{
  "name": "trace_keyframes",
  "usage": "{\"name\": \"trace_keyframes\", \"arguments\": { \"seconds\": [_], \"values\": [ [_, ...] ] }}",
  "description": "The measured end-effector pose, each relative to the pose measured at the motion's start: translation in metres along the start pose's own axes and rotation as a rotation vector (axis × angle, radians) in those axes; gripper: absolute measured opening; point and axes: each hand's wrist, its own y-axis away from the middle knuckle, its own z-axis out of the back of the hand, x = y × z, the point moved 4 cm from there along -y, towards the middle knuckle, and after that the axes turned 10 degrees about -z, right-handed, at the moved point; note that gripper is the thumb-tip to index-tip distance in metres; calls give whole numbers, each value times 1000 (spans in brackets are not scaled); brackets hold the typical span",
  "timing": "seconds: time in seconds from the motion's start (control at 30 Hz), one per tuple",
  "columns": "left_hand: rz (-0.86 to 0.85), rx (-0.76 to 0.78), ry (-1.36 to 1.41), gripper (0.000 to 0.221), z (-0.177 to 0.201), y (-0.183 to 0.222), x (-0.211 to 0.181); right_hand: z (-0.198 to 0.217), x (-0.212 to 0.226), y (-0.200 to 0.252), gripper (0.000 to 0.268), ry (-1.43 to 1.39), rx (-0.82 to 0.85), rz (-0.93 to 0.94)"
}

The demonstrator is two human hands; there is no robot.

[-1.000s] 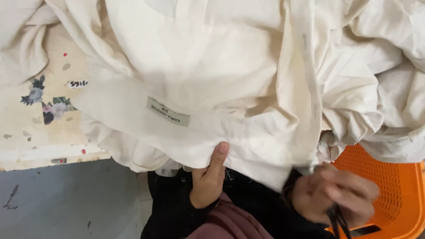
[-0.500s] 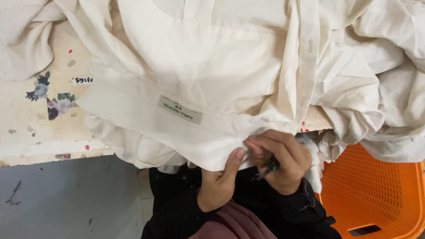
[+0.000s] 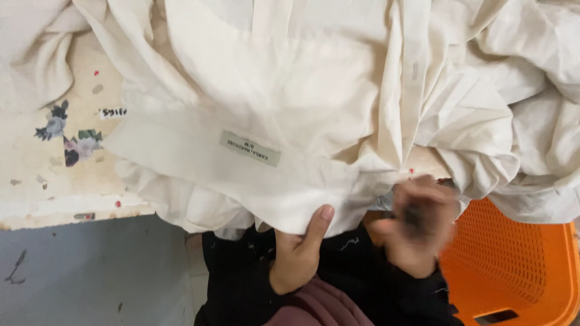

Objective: Trimming loose threads from white shirts using small scissors.

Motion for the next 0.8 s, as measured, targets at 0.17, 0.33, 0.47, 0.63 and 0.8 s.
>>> {"name": "trace_keyframes", "arguments": {
  "seconds": [0.17, 0.33, 0.47, 0.63, 0.8],
  "values": [
    [36, 18, 220, 20, 2, 2, 3, -19, 0, 9, 27, 428, 174, -42],
    [102, 17, 315, 23, -2, 8, 11, -20, 1, 9, 38, 471, 161, 6],
    [135, 117, 162, 30, -1, 6, 8, -24, -11, -11, 28, 244, 298, -292],
    [146, -334, 334, 31, 54, 6, 60, -14, -29, -17, 15, 386, 235, -297],
    [-170, -90, -120, 19, 54, -19, -1, -6, -19, -31, 21, 523, 55, -352]
  ]
}}
